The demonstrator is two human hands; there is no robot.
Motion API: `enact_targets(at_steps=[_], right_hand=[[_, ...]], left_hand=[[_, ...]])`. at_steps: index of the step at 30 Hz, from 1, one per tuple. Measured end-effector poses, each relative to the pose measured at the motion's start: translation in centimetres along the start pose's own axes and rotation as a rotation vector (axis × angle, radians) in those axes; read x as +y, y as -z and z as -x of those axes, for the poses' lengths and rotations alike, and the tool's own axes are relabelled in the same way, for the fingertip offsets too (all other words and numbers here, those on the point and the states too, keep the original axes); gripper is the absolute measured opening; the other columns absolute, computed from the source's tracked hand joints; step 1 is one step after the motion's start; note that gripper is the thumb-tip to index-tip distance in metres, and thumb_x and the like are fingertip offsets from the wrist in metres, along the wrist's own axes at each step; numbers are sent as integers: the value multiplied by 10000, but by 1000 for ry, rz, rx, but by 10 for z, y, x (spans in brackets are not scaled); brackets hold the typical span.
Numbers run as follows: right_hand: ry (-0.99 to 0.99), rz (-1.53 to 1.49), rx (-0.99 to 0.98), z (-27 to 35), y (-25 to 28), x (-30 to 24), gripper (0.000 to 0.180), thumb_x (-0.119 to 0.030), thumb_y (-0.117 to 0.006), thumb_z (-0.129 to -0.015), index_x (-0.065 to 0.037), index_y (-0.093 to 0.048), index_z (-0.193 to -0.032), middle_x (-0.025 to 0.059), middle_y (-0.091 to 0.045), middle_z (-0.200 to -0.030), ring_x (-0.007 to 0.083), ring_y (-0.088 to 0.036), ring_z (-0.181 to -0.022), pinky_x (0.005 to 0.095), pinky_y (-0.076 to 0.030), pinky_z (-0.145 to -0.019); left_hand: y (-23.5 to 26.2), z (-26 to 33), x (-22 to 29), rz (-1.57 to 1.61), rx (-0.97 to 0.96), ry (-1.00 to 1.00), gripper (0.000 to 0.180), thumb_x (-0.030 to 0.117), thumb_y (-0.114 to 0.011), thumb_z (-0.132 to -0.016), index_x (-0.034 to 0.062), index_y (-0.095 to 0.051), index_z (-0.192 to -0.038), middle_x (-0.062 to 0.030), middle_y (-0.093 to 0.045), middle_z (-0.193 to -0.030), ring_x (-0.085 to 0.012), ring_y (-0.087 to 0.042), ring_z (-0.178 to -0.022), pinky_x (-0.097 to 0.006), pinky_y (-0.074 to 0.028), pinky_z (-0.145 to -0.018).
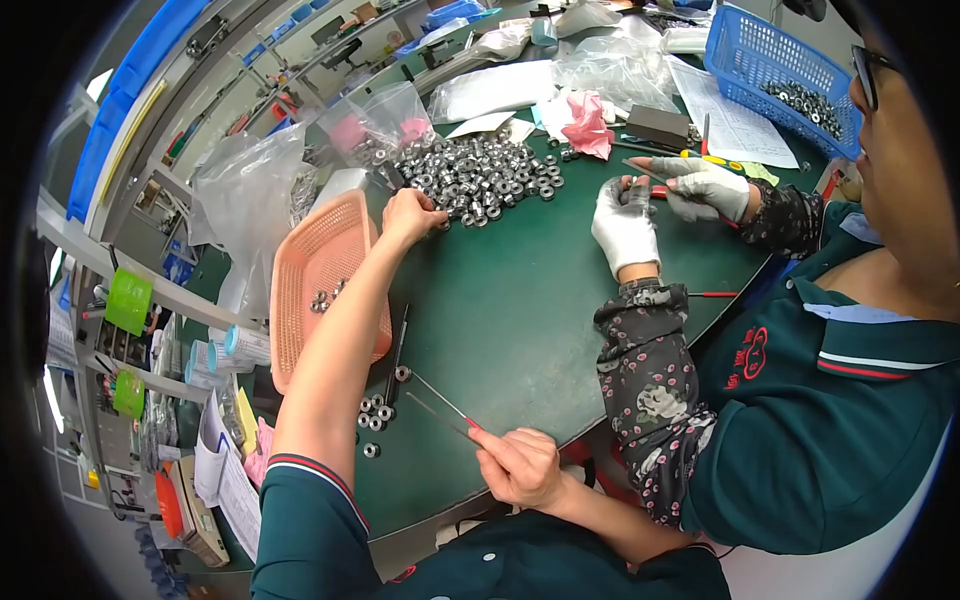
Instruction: Inspecting and cleaning the inner diameter of small metal rings using a probe and a metal file at a manufacturing workbench.
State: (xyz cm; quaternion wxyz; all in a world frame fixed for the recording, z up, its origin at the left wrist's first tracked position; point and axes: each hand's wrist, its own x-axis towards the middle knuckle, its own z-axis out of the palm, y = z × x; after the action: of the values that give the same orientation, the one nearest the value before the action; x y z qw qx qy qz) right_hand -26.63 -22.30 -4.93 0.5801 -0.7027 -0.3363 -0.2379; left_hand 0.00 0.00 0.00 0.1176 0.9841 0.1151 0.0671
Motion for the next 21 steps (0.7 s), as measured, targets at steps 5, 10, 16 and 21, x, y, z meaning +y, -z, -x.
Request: enact_targets(at_steps=[5, 10, 16, 21], right_hand=[[4, 14, 10, 1, -1, 0, 232, 8, -587, -715, 36, -608, -944, 42, -456, -480, 186, -448, -386, 302, -356, -393], [0, 18, 31, 1, -4, -3, 226, 14, -588, -712, 42, -610, -935, 45, -454, -480, 186, -443, -385, 304, -350, -390], [-46, -84, 127, 2, 2, -1, 191, 20, -559, -727, 70, -601, -907, 46, -446, -488, 173, -431, -384, 277, -338, -394], [-210, -157, 173, 0, 8, -4, 193, 14, -503, -783, 63, -605, -940, -6, -467, -506, 65, -379, -396, 211, -294, -398]], left_hand=[[-11, -1, 0, 39, 60, -76, 239, 228, -739, -604, 51, -664, -746, -93, -653, -742, -232, -632, -743, -350, -484, -718], [6, 8, -2, 76, -10, -68, 253, 222, -744, -573, 60, -645, -740, -131, -643, -813, -274, -614, -832, -362, -473, -762], [59, 75, 26, 966, -193, -81, 306, 134, -654, -742, 20, -567, -1013, -23, -614, -838, -88, -543, -742, -225, -423, -677], [63, 197, 23, 1791, -423, 27, 366, 103, -606, -820, 13, -490, -1156, -124, -586, -1048, -143, -565, -885, -246, -465, -796]])
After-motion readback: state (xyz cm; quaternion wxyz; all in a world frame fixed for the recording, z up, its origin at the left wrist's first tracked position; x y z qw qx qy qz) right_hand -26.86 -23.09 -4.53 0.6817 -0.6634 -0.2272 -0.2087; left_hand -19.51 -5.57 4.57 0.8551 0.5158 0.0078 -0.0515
